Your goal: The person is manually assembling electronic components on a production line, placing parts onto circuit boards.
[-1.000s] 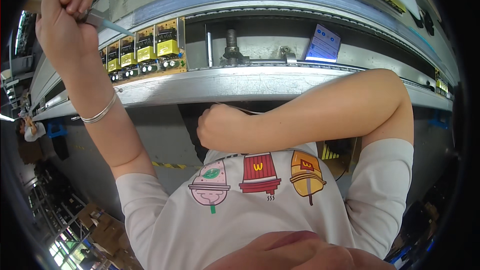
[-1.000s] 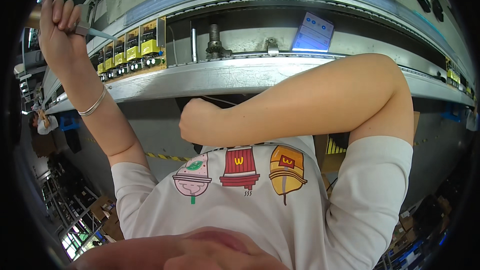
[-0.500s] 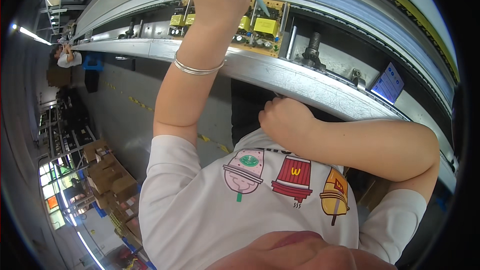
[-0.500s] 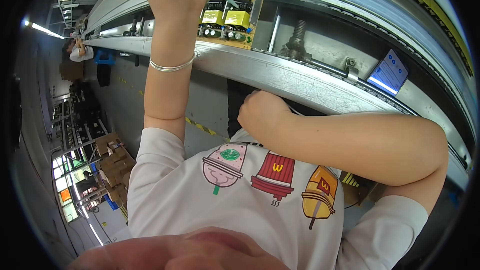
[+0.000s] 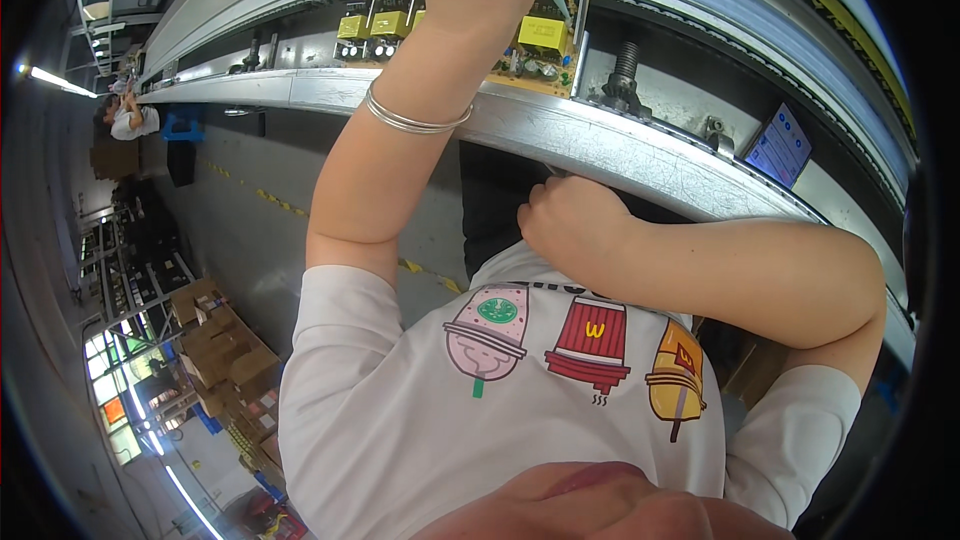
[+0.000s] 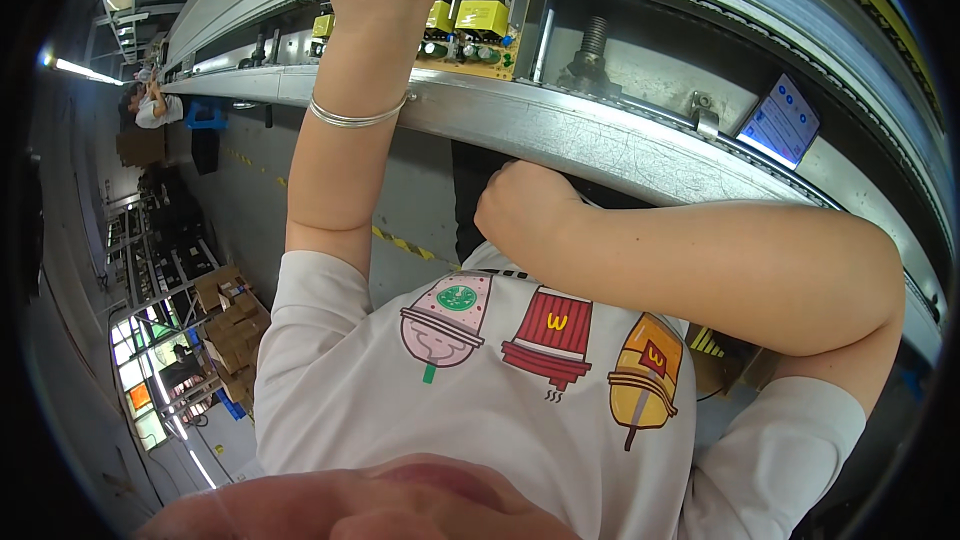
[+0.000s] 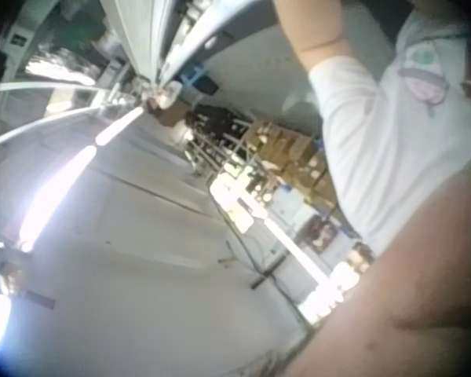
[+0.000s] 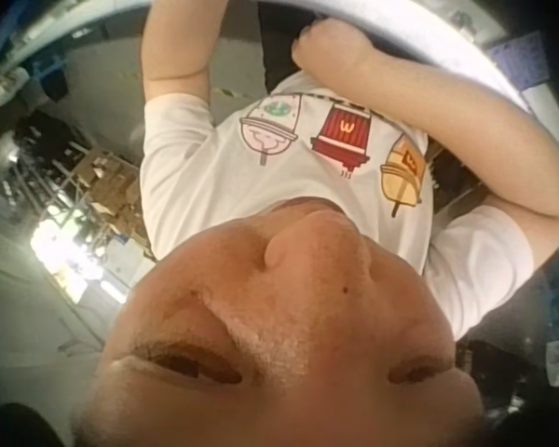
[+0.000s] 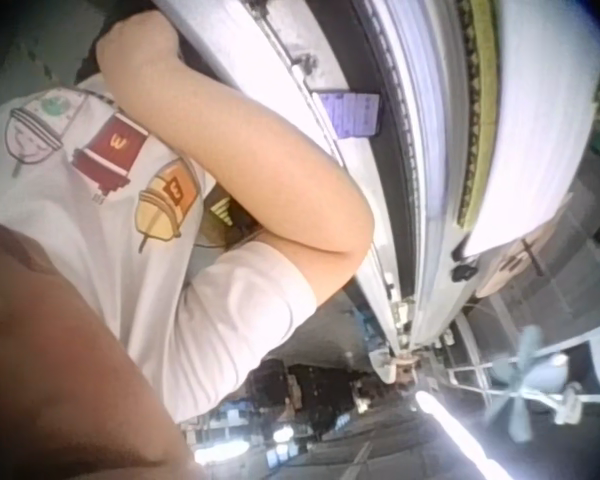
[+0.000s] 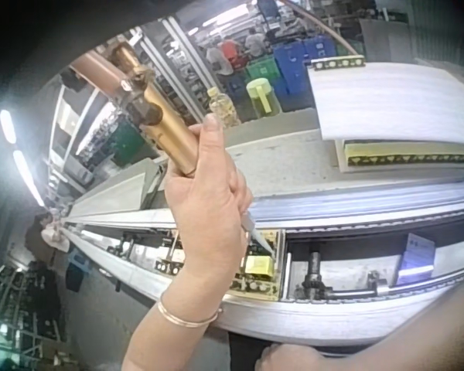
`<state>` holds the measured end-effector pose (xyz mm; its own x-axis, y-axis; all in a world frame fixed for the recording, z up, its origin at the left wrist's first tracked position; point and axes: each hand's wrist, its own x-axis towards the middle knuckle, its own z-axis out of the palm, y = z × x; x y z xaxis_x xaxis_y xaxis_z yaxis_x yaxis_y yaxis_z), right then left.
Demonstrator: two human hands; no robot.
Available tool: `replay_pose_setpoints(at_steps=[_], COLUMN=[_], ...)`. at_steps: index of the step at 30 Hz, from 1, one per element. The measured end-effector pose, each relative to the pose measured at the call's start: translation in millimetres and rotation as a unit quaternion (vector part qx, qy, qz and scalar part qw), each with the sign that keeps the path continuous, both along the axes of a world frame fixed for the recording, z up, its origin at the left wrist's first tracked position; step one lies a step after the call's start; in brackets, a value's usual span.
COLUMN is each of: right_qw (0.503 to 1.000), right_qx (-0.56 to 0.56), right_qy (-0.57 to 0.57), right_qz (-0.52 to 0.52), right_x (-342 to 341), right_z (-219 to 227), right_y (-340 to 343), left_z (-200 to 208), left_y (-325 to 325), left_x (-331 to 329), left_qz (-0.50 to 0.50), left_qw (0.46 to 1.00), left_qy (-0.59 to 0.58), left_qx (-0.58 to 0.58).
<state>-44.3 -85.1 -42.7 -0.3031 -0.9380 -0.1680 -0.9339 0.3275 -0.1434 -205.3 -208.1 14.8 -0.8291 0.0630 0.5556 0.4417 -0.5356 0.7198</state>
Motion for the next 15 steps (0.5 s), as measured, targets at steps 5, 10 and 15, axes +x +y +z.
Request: replay_pose_setpoints(at_steps=[5,10,15], right_qw=[0.999,0.999,0.999], right_qx=[0.025,0.035,0.03], right_qy=[-0.013,-0.016,-0.003], right_qz=[0.016,0.02,0.019], right_x=[-3.2,-3.7,-2.5], right_z=[4.7,6.3,1.8], right_y=[1.4,0.2,0.1], left_z=[49.2,49.4,48.1], left_y=[37.4,37.2,39.2], left_x=[27.1,28.0,28.1], left_qz=[0.185,0.185,0.186], left_qw=[0.978,0.978,0.978], left_qy=[-0.026,-0.029,-0.031], left_qx=[-0.089,-0.092,-0.093])
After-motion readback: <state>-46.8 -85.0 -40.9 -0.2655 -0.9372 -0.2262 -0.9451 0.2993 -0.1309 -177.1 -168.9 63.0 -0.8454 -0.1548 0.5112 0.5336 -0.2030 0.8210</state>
